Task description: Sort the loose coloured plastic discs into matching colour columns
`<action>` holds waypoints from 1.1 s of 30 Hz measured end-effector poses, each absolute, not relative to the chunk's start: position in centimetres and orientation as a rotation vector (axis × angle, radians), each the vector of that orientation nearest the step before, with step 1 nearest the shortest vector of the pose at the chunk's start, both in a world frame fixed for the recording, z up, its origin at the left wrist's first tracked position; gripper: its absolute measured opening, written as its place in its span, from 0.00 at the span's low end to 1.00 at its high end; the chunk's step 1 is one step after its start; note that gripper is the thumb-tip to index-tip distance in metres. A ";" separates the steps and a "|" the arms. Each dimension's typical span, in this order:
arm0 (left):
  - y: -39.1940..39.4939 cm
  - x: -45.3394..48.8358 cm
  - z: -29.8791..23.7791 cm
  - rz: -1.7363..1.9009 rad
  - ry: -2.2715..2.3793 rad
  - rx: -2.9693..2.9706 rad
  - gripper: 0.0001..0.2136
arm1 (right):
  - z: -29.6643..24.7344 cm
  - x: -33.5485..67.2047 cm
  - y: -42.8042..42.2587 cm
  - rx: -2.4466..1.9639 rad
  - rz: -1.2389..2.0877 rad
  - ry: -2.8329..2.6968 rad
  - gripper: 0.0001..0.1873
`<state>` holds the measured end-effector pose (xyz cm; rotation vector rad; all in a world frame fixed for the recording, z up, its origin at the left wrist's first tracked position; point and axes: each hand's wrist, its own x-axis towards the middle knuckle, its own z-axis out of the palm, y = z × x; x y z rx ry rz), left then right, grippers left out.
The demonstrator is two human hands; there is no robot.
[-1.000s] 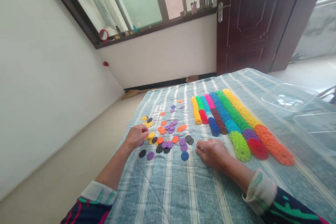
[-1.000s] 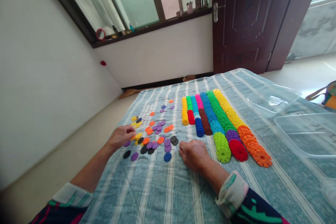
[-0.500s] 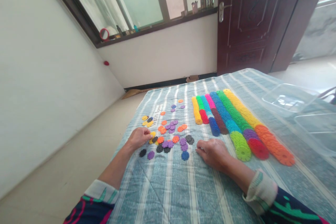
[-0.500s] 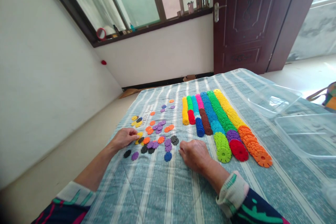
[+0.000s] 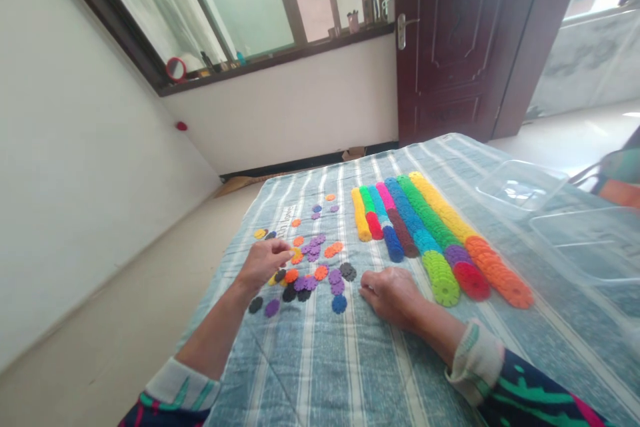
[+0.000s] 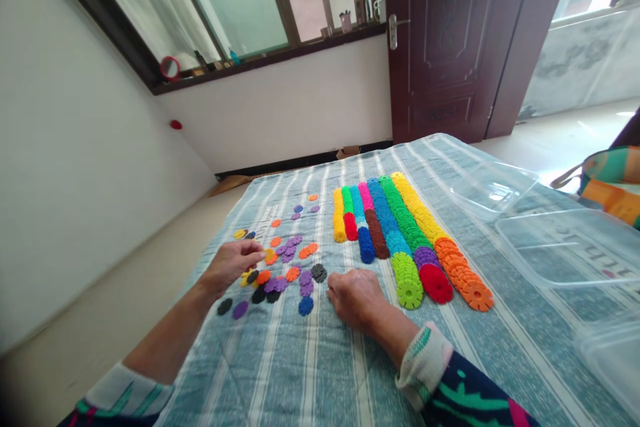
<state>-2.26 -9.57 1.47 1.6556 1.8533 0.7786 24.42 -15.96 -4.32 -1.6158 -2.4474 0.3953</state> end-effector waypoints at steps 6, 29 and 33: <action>-8.6 6.5 -0.6 0.664 1.540 1.892 0.06 | -4.1 24.4 -15.9 -1.605 0.384 -2.435 0.16; -5.9 11.9 -3.7 0.564 1.838 2.415 0.05 | -4.5 24.4 -15.6 -1.561 0.397 -2.433 0.16; -6.0 12.7 -4.0 0.499 1.882 2.449 0.08 | -4.4 24.4 -15.6 -1.567 0.407 -2.446 0.16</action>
